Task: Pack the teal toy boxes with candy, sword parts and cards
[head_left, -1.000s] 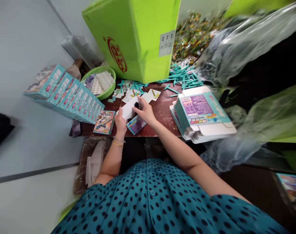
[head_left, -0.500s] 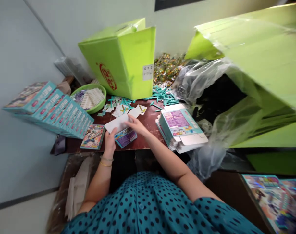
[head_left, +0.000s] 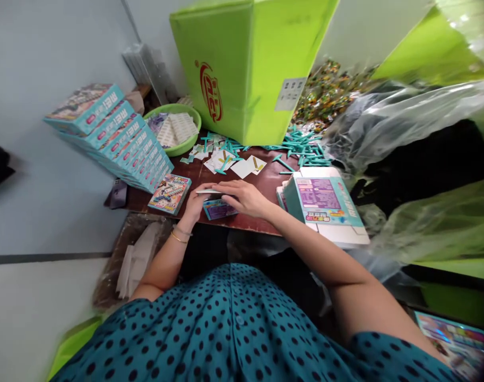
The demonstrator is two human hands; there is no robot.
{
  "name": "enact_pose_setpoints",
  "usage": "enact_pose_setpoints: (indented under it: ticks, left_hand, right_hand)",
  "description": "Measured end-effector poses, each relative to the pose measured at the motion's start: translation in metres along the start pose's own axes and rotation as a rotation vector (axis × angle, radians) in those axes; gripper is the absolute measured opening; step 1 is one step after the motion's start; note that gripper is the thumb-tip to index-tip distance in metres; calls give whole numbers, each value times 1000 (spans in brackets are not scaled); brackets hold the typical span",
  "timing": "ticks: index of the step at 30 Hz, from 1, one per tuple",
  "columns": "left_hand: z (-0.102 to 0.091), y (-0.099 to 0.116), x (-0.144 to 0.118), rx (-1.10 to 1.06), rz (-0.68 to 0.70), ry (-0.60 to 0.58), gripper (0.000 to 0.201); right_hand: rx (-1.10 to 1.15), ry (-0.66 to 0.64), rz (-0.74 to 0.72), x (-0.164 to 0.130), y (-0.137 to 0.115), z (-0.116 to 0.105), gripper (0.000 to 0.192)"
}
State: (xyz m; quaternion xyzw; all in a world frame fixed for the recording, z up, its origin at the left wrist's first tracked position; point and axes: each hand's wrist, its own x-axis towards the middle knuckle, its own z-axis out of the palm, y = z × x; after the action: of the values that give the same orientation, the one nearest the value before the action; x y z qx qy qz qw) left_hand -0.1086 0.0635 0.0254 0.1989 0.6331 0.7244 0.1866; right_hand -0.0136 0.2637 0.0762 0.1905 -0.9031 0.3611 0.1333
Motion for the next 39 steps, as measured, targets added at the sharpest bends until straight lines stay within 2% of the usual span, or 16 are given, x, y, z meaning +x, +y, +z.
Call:
enact_pose_setpoints:
  ticks: [2,5,10,13,15,17,19,21,23,25,27,30,32,36,38,39]
  left_hand:
    - [-2,1,-1,40,2,-37,22]
    - [-3,1,0,77,-2,-63,22]
    - [-3,-7,-7,27,23,-83,33]
    - [-5,-10,-19,-20,212,-23,42]
    - [-9,-12,-27,142,379,-10,39]
    - [-17,-14,-32,402,521,-55,31]
    - [-24,-17,-32,587,621,-113,26]
    - [-29,-21,-31,669,668,-156,28]
    - [-31,-26,-31,711,672,-131,37]
    - [-31,-30,-32,721,668,-39,44]
    - [-31,-34,-34,697,672,50,39]
    - [-32,-40,-32,670,639,64,27]
    - [-31,-50,-30,645,568,47,32]
    - [-20,-73,-38,581,265,47,69]
    - [-19,-69,-47,610,174,84,70]
    - [-21,-60,-52,657,183,125,66]
  right_hand:
    - [61,-5,34,0,-5,-2,39]
    - [120,-18,112,3,-6,-1,37]
    - [-30,7,166,5,-5,3,35]
    - [-183,-19,110,-3,-1,4,37]
    - [-284,-70,41,-13,4,6,40]
    - [-343,-95,-37,-22,11,9,46]
    - [-365,-69,-80,-27,18,14,47]
    - [-365,-30,-84,-27,23,18,43]
    - [-368,-2,-71,-24,25,20,42]
    - [-369,25,-74,-22,25,21,40]
    - [-362,67,-82,-25,26,23,39]
    - [-325,152,-63,-33,30,29,37]
    - [-291,190,-52,-35,35,34,36]
    - [-252,235,-54,-29,39,40,35]
    - [-282,289,13,-31,34,41,40]
    - [-303,316,71,-35,29,40,45]
